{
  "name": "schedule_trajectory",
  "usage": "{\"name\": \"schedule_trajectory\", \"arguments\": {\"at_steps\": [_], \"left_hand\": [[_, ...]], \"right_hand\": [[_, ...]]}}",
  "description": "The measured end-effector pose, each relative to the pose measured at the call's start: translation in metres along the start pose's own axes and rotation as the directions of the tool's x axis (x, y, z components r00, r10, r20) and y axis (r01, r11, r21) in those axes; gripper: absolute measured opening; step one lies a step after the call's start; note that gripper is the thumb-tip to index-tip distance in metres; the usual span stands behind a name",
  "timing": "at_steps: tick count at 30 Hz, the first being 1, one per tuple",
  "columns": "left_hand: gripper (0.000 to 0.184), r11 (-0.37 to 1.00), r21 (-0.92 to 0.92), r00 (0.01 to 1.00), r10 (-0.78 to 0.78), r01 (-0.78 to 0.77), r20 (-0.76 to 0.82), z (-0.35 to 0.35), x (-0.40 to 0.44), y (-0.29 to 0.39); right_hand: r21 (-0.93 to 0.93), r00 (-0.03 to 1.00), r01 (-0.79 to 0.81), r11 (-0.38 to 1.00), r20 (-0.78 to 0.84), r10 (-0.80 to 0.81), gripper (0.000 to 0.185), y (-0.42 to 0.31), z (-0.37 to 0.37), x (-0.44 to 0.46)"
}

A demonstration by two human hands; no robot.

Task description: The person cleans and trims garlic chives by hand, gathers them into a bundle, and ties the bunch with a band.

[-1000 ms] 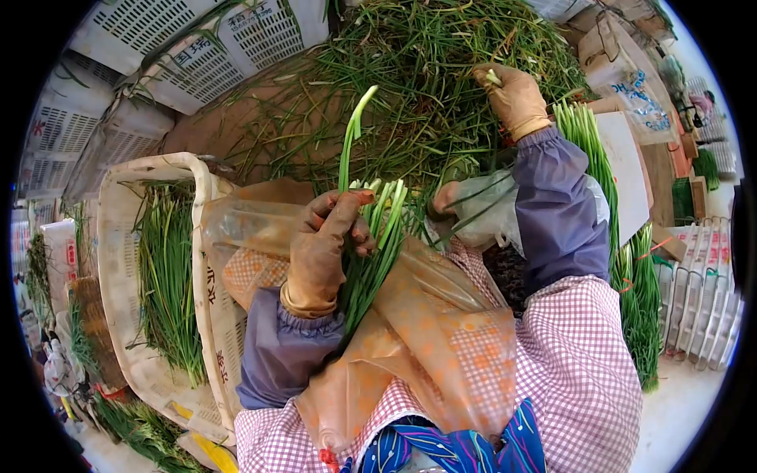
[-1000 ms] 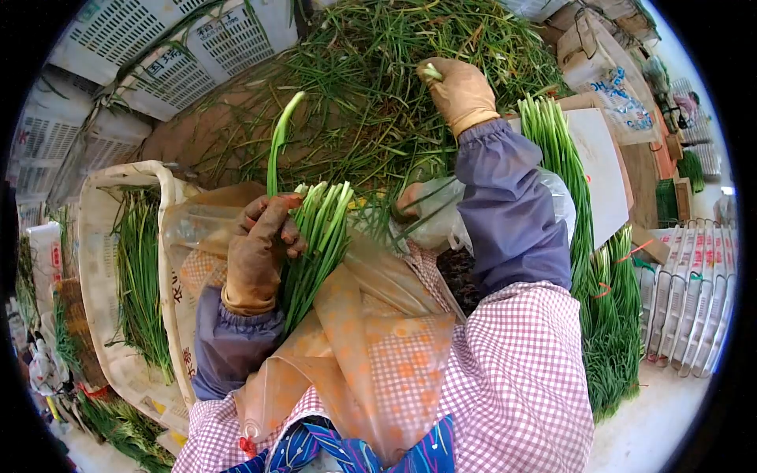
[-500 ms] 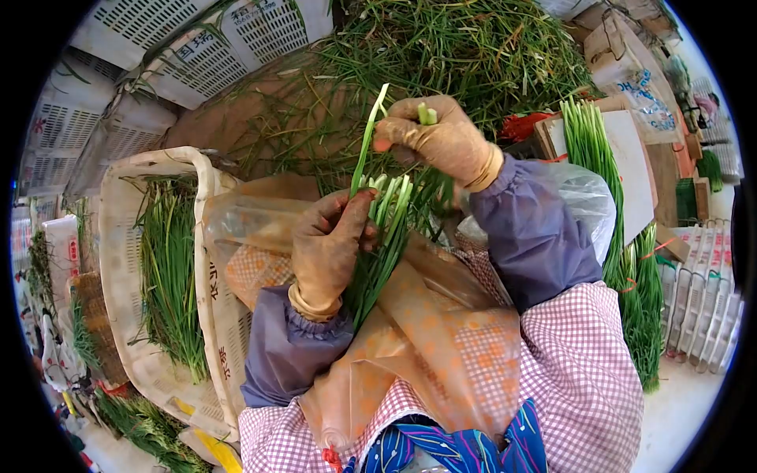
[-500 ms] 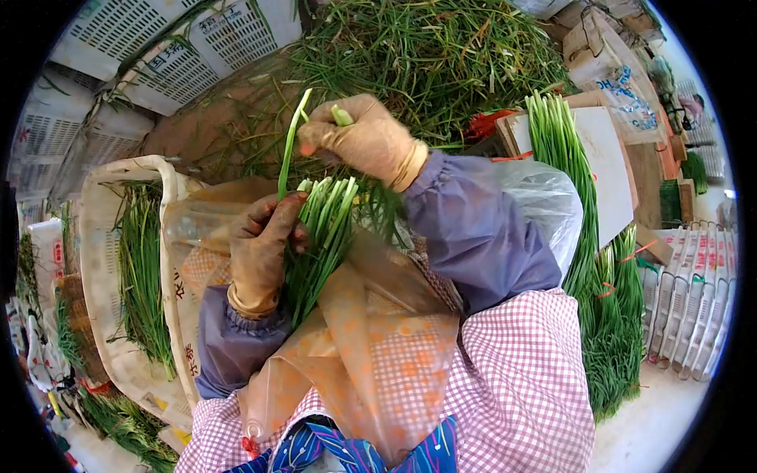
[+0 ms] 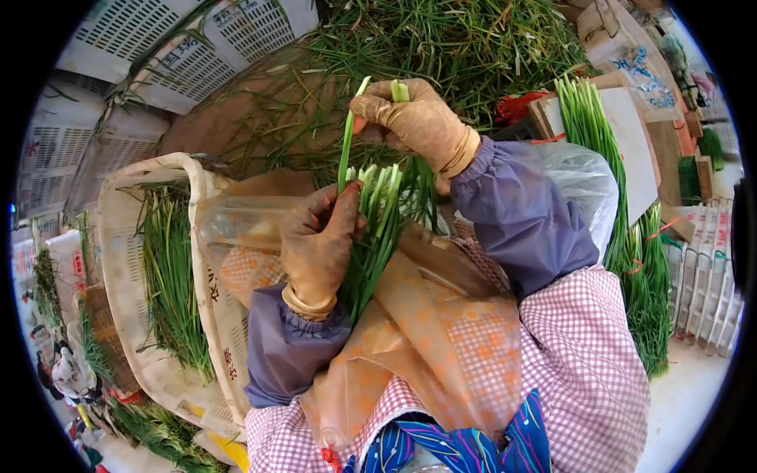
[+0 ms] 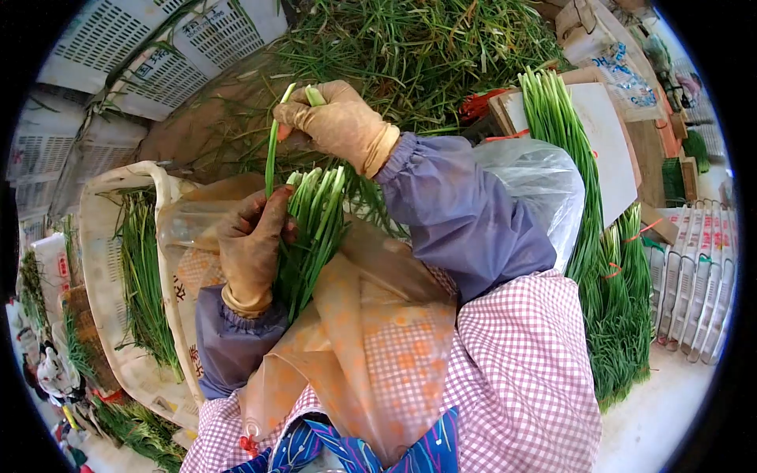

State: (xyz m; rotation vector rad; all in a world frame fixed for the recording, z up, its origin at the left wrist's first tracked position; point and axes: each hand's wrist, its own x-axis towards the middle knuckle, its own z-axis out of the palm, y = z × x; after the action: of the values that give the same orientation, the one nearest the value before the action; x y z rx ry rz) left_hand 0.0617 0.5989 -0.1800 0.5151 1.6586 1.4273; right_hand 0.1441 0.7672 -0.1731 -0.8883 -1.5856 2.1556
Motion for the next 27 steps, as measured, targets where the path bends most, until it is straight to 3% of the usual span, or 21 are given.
{"name": "schedule_trajectory", "arguments": {"at_steps": [3, 4, 6, 8, 9, 10, 12, 14, 16, 17, 18, 19, 20, 21, 22, 23, 24, 25, 27], "left_hand": [[0.020, 0.999, -0.046, 1.000, 0.002, -0.002, 0.000, -0.004, 0.000, -0.004], [0.021, 0.998, -0.055, 1.000, 0.000, 0.000, -0.001, -0.005, 0.000, -0.004], [0.021, 0.998, -0.069, 1.000, 0.000, 0.000, 0.002, -0.004, -0.001, -0.005], [0.018, 0.994, -0.111, 0.997, -0.001, -0.007, -0.074, -0.003, 0.001, -0.004], [0.018, 0.994, -0.110, 0.997, -0.003, -0.005, -0.072, -0.002, 0.002, -0.003], [0.018, 0.996, -0.089, 0.997, -0.007, 0.000, -0.082, -0.001, 0.002, -0.003], [0.018, 0.998, -0.062, 0.997, -0.016, 0.011, -0.079, 0.003, 0.004, -0.001], [0.018, 0.996, 0.083, 0.999, 0.004, -0.008, 0.041, 0.002, 0.001, 0.001], [0.023, 0.994, 0.099, 0.995, 0.042, -0.050, 0.085, -0.003, -0.001, -0.005], [0.029, 0.990, 0.102, 0.988, 0.088, -0.101, 0.131, -0.006, -0.001, -0.007], [0.029, 0.989, 0.105, 0.987, 0.087, -0.101, 0.133, -0.011, 0.003, -0.007], [0.038, 0.931, 0.201, 0.952, 0.296, -0.306, 0.080, -0.018, 0.008, -0.006], [0.047, 0.824, 0.302, 0.871, 0.490, -0.479, 0.045, -0.025, 0.011, -0.007], [0.072, 0.917, 0.233, 0.946, 0.317, -0.323, 0.065, -0.032, 0.013, -0.009], [0.072, 0.920, 0.228, 0.947, 0.315, -0.320, 0.059, -0.035, 0.013, -0.012], [0.080, 0.915, 0.300, 0.961, 0.234, -0.269, 0.149, -0.037, 0.012, -0.017], [0.089, 0.927, 0.280, 0.952, 0.182, -0.250, 0.247, -0.035, 0.015, -0.024], [0.098, 0.937, 0.265, 0.931, 0.127, -0.226, 0.343, -0.033, 0.017, -0.031], [0.098, 0.914, 0.342, 0.929, 0.089, -0.220, 0.359, -0.033, 0.016, -0.026]], "right_hand": [[-0.208, 0.967, 0.246, 0.947, -0.020, -0.256, 0.017, 0.004, -0.021, 0.006], [-0.262, 0.935, 0.297, 0.918, -0.116, -0.335, 0.016, 0.000, -0.035, 0.010], [-0.295, 0.819, 0.242, 0.924, -0.448, -0.358, 0.020, -0.011, -0.075, 0.017], [-0.183, 0.816, 0.236, 0.954, -0.496, -0.297, 0.028, -0.004, -0.102, 0.020], [-0.157, 0.864, 0.121, 0.980, -0.469, -0.182, 0.038, -0.011, -0.078, 0.011], [-0.095, 0.944, 0.031, 0.995, -0.325, -0.060, 0.042, -0.007, -0.066, 0.006], [-0.012, 0.996, -0.067, 0.998, -0.058, 0.066, 0.043, -0.008, -0.029, -0.005], [0.062, 0.997, -0.029, 0.998, 0.067, 0.025, 0.030, -0.003, -0.008, -0.002], [-0.077, 0.997, 0.077, 0.994, 0.025, -0.075, 0.022, -0.005, -0.005, 0.002], [-0.106, 0.968, 0.217, 0.970, -0.103, -0.228, 0.020, -0.016, -0.010, 0.003], [-0.156, 0.900, 0.347, 0.925, -0.220, -0.375, 0.018, -0.025, -0.025, 0.007], [-0.759, 0.611, 0.505, 0.411, -0.023, -0.792, 0.013, -0.020, -0.083, 0.024], [-0.510, 0.516, 0.560, 0.653, -0.402, -0.757, 0.032, -0.054, -0.083, 0.008], [-0.782, 0.182, 0.521, 0.342, -0.290, -0.940, 0.025, -0.064, -0.095, -0.002], [-0.404, 0.269, 0.698, 0.591, -0.617, -0.740, 0.029, -0.080, -0.082, -0.016], [-0.452, 0.372, 0.651, 0.610, -0.510, -0.775, 0.029, -0.078, -0.082, -0.022], [-0.675, 0.470, 0.489, 0.553, -0.330, -0.819, 0.021, -0.056, -0.098, -0.020], [-0.853, 0.547, 0.360, 0.377, -0.135, -0.826, 0.015, -0.035, -0.115, -0.017], [-0.736, 0.908, 0.274, 0.619, -0.015, -0.419, 0.027, 0.012, -0.095, -0.020]]}}
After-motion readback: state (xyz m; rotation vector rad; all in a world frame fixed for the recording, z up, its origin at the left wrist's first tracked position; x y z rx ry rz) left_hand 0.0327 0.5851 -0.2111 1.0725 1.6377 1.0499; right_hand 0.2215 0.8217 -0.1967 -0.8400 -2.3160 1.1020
